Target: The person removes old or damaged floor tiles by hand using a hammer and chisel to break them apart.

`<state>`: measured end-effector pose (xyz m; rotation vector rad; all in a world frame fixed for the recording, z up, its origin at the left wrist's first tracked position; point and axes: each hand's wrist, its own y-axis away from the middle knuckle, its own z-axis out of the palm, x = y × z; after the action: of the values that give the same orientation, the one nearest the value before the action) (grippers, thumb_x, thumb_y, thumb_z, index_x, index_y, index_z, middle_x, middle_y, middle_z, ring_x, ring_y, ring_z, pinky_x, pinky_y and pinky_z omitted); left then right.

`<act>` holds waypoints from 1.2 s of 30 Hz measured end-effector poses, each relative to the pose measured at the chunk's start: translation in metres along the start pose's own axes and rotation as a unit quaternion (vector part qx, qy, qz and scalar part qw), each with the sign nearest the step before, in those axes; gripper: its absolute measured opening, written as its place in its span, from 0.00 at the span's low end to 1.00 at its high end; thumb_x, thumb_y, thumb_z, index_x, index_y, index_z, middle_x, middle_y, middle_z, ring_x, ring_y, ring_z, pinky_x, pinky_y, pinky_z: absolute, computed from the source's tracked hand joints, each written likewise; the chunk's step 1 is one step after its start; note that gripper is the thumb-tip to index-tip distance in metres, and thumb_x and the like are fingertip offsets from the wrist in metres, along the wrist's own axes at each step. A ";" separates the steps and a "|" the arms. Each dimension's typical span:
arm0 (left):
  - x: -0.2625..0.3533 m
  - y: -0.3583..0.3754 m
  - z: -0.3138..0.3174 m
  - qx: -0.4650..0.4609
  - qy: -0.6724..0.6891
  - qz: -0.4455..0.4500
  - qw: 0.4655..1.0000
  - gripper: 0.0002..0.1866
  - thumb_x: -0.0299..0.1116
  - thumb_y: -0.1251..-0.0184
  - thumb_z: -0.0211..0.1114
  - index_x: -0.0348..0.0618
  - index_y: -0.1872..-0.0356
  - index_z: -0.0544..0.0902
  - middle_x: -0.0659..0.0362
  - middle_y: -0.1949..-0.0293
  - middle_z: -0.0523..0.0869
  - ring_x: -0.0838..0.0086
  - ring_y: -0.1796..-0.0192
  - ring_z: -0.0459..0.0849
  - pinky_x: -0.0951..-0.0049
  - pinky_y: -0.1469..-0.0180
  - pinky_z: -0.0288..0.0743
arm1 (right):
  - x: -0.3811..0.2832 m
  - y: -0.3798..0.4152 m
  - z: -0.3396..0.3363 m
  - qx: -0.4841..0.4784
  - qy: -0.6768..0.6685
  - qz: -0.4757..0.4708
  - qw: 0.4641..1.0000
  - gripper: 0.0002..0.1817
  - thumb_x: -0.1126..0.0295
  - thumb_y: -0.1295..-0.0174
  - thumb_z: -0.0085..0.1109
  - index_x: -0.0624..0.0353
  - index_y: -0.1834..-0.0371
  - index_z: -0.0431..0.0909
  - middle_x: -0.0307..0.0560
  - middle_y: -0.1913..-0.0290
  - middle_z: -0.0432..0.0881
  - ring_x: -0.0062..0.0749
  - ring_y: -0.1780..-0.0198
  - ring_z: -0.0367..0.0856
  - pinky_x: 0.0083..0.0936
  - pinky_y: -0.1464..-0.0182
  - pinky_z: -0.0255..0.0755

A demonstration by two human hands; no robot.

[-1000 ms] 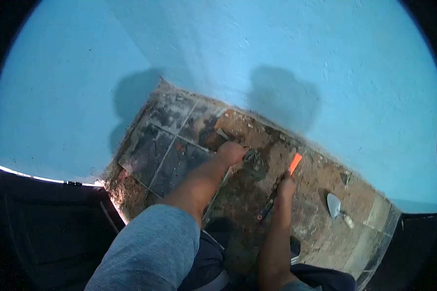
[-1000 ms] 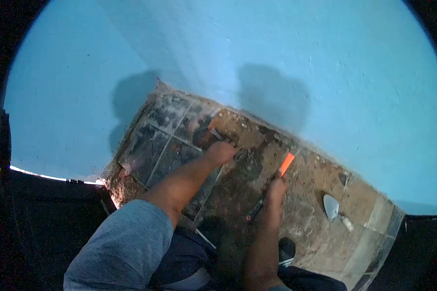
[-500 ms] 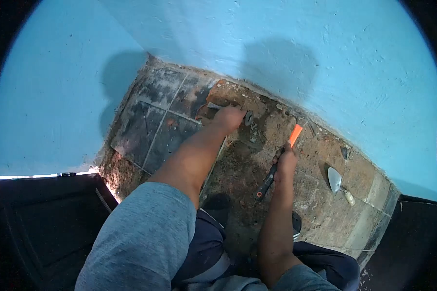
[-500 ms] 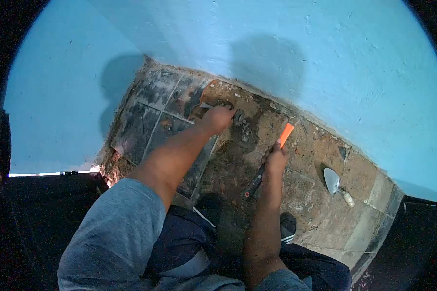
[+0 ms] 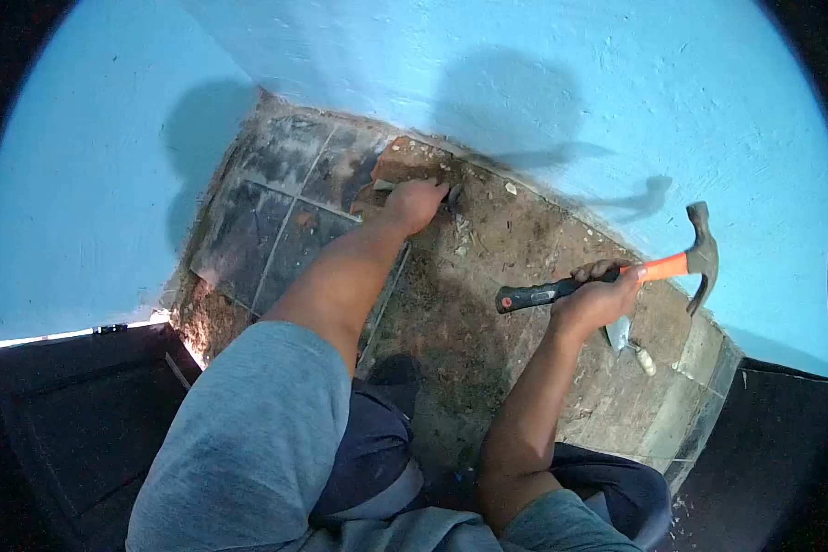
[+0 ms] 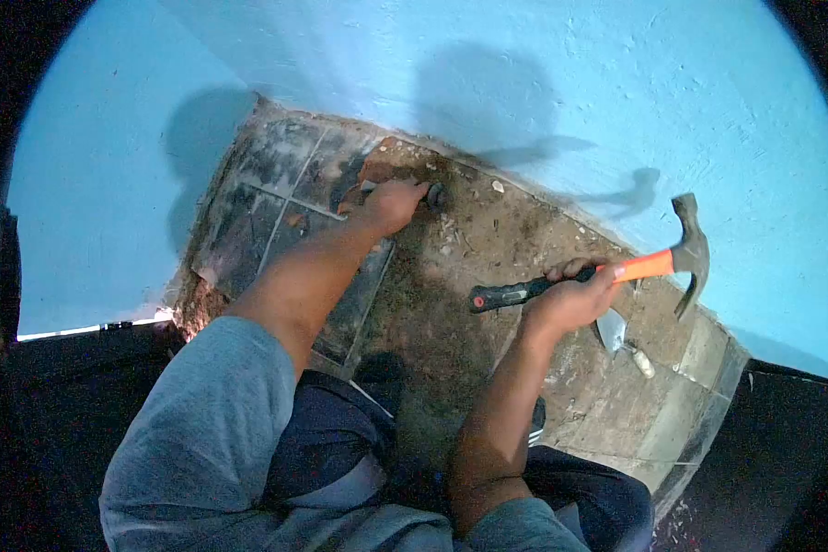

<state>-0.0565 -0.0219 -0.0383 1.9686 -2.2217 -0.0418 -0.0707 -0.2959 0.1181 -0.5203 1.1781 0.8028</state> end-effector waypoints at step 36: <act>-0.004 0.036 -0.025 -0.157 -0.034 -0.035 0.986 0.36 0.24 0.31 0.60 0.38 0.23 0.58 0.43 0.24 0.62 0.51 0.34 0.77 0.56 0.37 0.81 | 0.100 0.018 -0.049 -0.123 0.130 0.192 0.965 0.18 0.52 0.23 0.49 0.52 0.68 0.69 0.34 0.81 0.67 0.21 0.84 0.64 0.24 0.82 0.59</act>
<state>-0.0874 -0.0115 -0.0096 1.8921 -2.0347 -0.4472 -0.0981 -0.2931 0.0088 -0.6246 1.4545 1.2534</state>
